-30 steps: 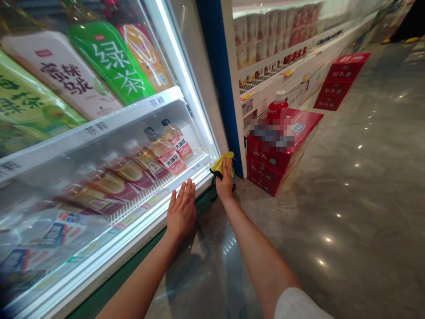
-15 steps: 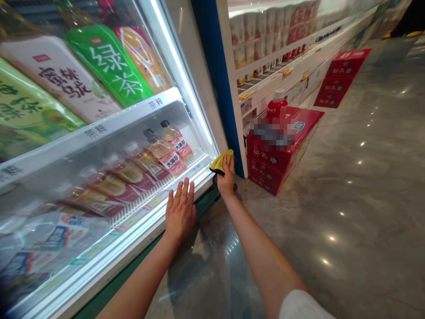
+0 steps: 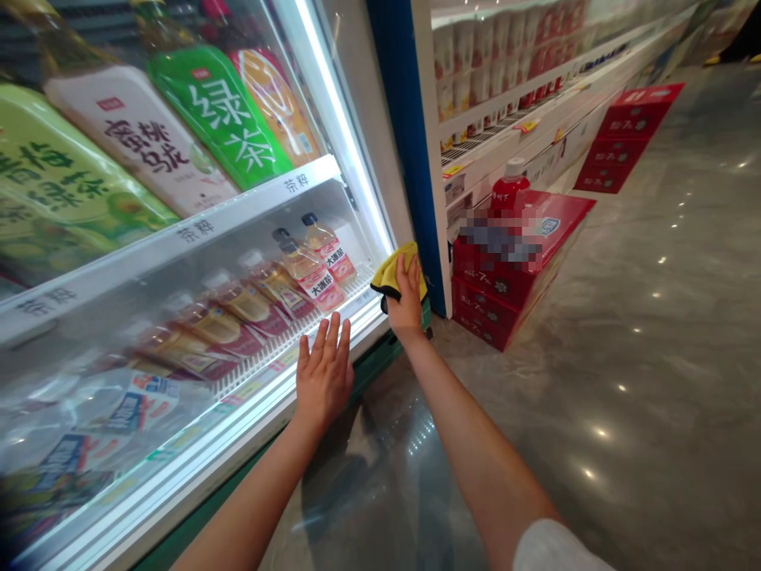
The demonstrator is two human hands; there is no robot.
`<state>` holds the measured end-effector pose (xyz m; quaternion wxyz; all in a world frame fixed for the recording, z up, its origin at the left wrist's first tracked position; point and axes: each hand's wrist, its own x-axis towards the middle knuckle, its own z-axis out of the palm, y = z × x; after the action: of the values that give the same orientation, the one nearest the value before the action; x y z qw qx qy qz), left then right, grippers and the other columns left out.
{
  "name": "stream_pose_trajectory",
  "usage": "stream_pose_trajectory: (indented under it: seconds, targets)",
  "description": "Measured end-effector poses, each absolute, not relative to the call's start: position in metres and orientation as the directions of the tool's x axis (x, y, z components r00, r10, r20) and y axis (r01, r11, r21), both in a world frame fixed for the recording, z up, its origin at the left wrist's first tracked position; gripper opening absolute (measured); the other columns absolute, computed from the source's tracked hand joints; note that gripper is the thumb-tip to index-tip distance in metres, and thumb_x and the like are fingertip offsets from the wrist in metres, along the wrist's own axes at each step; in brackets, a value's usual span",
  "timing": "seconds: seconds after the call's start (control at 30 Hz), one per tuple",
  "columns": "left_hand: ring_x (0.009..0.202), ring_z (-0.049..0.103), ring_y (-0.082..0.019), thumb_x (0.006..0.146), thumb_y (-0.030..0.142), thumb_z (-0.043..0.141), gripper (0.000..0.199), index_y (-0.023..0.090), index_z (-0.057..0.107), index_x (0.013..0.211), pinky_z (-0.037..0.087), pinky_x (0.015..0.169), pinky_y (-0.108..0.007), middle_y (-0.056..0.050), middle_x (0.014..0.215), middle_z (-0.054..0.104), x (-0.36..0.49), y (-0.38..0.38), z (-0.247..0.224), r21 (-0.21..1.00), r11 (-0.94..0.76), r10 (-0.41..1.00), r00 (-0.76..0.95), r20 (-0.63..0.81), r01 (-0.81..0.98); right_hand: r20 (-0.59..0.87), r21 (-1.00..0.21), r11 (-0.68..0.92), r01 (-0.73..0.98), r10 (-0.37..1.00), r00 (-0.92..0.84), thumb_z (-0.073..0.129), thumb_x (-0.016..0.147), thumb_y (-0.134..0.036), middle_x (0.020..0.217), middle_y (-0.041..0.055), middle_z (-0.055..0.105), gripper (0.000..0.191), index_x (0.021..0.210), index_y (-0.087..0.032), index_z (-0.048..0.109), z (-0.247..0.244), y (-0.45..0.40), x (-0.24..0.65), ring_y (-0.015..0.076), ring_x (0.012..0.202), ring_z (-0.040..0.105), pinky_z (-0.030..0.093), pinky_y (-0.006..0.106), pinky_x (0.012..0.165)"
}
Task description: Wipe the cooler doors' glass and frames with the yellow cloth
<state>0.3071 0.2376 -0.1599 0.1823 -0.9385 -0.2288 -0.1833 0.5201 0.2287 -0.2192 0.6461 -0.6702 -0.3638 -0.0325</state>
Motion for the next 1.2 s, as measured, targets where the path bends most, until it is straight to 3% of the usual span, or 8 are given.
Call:
stream_pose_trajectory:
  seconds: [0.17, 0.27, 0.37, 0.57, 0.7, 0.8, 1.0, 1.2]
  targets:
    - [0.158, 0.014, -0.02, 0.083, 0.006, 0.053, 0.092, 0.019, 0.012, 0.164, -0.007, 0.129, -0.045, -0.009, 0.168, 0.021, 0.302, 0.237, -0.157, -0.254, -0.812, 0.379, 0.806, 0.455, 0.525, 0.631, -0.726, 0.135, 0.674, 0.52, 0.576, 0.047, 0.083, -0.004, 0.174, -0.0033, 0.004, 0.092, 0.164, -0.035, 0.015, -0.218, 0.219, 0.494, 0.0259, 0.159, -0.003, 0.017, 0.058, 0.128]
    - [0.157, 0.014, -0.019, 0.083, 0.006, 0.053, 0.09, 0.019, 0.016, 0.164, -0.008, 0.129, -0.043, -0.008, 0.167, 0.024, 0.297, 0.237, -0.156, -0.257, -0.804, 0.38, 0.795, 0.473, 0.537, 0.601, -0.759, 0.132, 0.638, 0.518, 0.609, 0.043, 0.08, 0.001, 0.173, -0.0029, 0.003, 0.094, 0.163, -0.036, 0.017, -0.227, 0.213, 0.484, 0.0252, 0.159, 0.005, 0.02, 0.056, 0.127]
    - [0.157, 0.016, -0.019, 0.083, 0.006, 0.052, 0.089, 0.02, 0.017, 0.164, -0.007, 0.129, -0.043, -0.008, 0.167, 0.025, 0.289, 0.238, -0.153, -0.261, -0.803, 0.374, 0.793, 0.481, 0.536, 0.57, -0.785, 0.088, 0.613, 0.488, 0.66, 0.042, 0.08, 0.001, 0.173, -0.0004, -0.001, 0.095, 0.165, -0.031, 0.01, -0.219, 0.217, 0.479, 0.027, 0.159, 0.0, 0.018, 0.058, 0.127]
    - [0.157, 0.016, -0.019, 0.084, 0.007, 0.053, 0.09, 0.018, 0.013, 0.164, -0.009, 0.129, -0.042, -0.008, 0.166, 0.026, 0.274, 0.239, -0.149, -0.291, -0.792, 0.362, 0.797, 0.484, 0.537, 0.699, -0.587, 0.105, 0.803, 0.566, 0.437, 0.045, 0.083, 0.0, 0.173, -0.004, -0.002, 0.091, 0.164, -0.033, 0.016, -0.207, 0.213, 0.454, 0.0272, 0.158, -0.008, 0.019, 0.058, 0.127]
    - [0.158, 0.012, -0.019, 0.083, 0.008, 0.053, 0.091, 0.018, 0.012, 0.164, -0.01, 0.129, -0.042, -0.008, 0.166, 0.025, 0.259, 0.236, -0.15, -0.298, -0.781, 0.368, 0.79, 0.491, 0.549, 0.686, -0.632, 0.079, 0.771, 0.521, 0.508, 0.042, 0.081, 0.004, 0.172, -0.0033, -0.004, 0.096, 0.164, -0.034, 0.011, -0.214, 0.209, 0.45, 0.0253, 0.159, -0.001, 0.021, 0.056, 0.127]
    - [0.158, 0.011, -0.019, 0.082, 0.007, 0.054, 0.093, 0.018, 0.011, 0.164, -0.01, 0.129, -0.043, -0.007, 0.167, 0.024, 0.247, 0.234, -0.151, -0.305, -0.767, 0.387, 0.786, 0.482, 0.564, 0.675, -0.648, 0.048, 0.76, 0.498, 0.544, 0.042, 0.081, 0.003, 0.172, -0.0031, -0.008, 0.097, 0.164, -0.032, 0.006, -0.204, 0.213, 0.443, 0.0271, 0.158, -0.005, 0.019, 0.058, 0.127]
    - [0.158, 0.012, -0.022, 0.082, 0.008, 0.054, 0.094, 0.018, 0.009, 0.164, -0.01, 0.129, -0.047, -0.009, 0.167, 0.022, 0.224, 0.229, -0.148, -0.313, -0.752, 0.426, 0.79, 0.441, 0.58, 0.73, -0.486, 0.13, 0.864, 0.604, 0.32, 0.049, 0.075, 0.006, 0.172, -0.0037, 0.002, 0.1, 0.161, -0.037, 0.023, -0.205, 0.203, 0.418, 0.0304, 0.158, -0.002, 0.022, 0.062, 0.125]
    - [0.158, 0.013, -0.022, 0.084, 0.009, 0.052, 0.092, 0.02, 0.008, 0.164, -0.011, 0.128, -0.049, -0.009, 0.167, 0.022, 0.203, 0.227, -0.142, -0.319, -0.73, 0.455, 0.779, 0.432, 0.604, 0.747, -0.526, 0.087, 0.846, 0.523, 0.411, 0.05, 0.076, 0.003, 0.172, -0.0005, -0.004, 0.095, 0.162, -0.03, 0.027, -0.197, 0.203, 0.403, 0.0314, 0.159, 0.001, 0.025, 0.058, 0.126]
